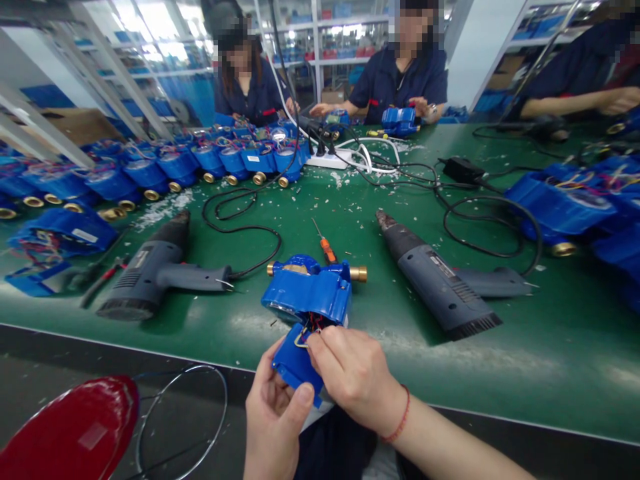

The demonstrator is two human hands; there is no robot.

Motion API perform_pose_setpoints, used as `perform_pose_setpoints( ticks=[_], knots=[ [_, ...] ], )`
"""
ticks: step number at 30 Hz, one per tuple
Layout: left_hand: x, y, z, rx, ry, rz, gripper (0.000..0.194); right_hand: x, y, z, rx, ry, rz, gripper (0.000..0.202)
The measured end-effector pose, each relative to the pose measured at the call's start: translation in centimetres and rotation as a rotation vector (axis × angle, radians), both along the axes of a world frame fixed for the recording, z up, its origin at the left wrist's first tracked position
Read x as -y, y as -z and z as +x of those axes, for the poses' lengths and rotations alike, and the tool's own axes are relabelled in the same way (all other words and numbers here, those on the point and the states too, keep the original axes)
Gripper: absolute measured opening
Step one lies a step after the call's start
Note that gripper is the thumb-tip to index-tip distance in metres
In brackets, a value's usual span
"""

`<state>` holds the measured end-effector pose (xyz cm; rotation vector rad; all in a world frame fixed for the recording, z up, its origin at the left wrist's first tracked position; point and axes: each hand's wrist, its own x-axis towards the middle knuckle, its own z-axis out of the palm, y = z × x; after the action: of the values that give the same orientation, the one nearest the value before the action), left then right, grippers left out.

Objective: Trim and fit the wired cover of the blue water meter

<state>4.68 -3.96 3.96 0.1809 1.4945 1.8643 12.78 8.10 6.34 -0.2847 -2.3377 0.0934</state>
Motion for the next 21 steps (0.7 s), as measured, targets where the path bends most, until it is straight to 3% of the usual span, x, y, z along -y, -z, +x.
perform_pose_setpoints(
  ticks=[7,14,18,21],
  knots=[
    [-0.3,-0.6,0.0,-0.037,0.013,0.007,0.080,-0.2,-0.4,0.0,-0.010,0.022,0.019,0.026],
    [-0.7,-1.8,1.1,-0.117,-0.105,-0.044,0.076,0.3,-1.2,0.2,-0.034,-0.011,-0.256,0.027],
    [-1.0,-2.6,2.0,-0.189,-0.160,-0.112,0.074,0.3,-1.7,-0.4,0.116,0.071,-0.230,0.037],
    [-0.8,-2.4,2.0,-0.216,-0.185,-0.122,0.070,0.4,-1.8,-0.6,0.208,0.063,-0.282,0.028]
  ],
)
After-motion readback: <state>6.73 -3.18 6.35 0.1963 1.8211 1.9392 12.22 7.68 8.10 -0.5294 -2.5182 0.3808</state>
